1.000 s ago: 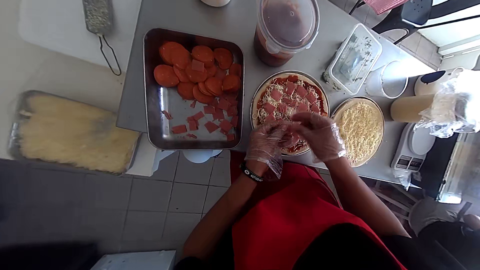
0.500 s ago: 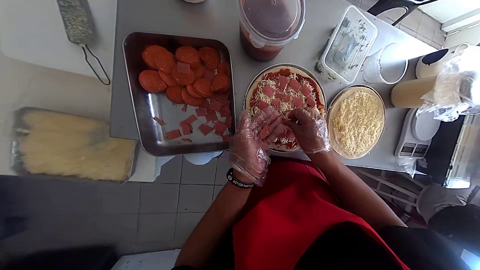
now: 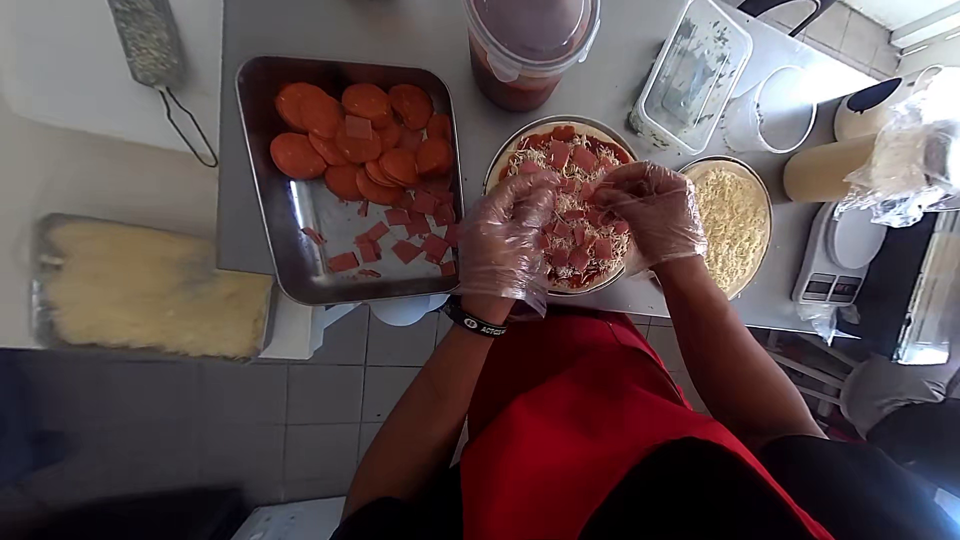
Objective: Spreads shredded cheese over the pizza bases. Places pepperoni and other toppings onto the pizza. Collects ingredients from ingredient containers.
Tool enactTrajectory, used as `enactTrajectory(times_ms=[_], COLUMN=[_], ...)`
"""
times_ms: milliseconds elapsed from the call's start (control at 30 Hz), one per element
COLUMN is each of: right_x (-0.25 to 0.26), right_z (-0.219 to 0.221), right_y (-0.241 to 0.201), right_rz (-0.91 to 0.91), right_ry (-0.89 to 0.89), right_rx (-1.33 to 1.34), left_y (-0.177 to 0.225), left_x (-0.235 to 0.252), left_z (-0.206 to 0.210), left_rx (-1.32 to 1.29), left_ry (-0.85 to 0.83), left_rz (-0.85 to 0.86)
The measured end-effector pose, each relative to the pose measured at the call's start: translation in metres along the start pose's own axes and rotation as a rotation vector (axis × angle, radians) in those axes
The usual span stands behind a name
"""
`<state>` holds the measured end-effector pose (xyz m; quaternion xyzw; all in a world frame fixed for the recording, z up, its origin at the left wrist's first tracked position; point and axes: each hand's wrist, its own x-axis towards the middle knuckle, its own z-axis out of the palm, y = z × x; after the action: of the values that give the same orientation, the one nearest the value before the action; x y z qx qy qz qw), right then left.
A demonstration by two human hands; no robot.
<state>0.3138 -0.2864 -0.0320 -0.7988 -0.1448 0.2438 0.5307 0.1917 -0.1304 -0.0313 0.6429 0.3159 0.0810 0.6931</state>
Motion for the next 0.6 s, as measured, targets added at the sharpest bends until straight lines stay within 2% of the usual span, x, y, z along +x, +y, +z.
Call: enactTrajectory(times_ms=[100,200,300,367,533,600], right_x=[-0.003,-0.009,-0.016,-0.025,-0.029,-0.03], right_z=[0.009,0.019,0.02,0.019,0.02,0.021], right_y=[-0.003,-0.007,-0.015,-0.013,-0.003,-0.004], right_rz=[0.255,0.405,0.494,0.472,0.462,0.441], right_ry=[0.052,0.128,0.141,0.1,0.085,0.084], right_rx=[0.255,0.337,0.391,0.366,0.358,0.322], left_y=[-0.007,-0.017,-0.027,-0.032,-0.029,-0.03], left_x=[0.003,0.001,0.0,-0.002,-0.003,-0.004], left_z=[0.007,0.023,0.03,0.031,0.033,0.033], left_rx=[0.322,0.478,0.572,0.61,0.631,0.652], left_ry=[-0.026,-0.006,0.05,0.038,0.002,0.0], left_rz=[0.391,0.55,0.589,0.591,0.47,0.493])
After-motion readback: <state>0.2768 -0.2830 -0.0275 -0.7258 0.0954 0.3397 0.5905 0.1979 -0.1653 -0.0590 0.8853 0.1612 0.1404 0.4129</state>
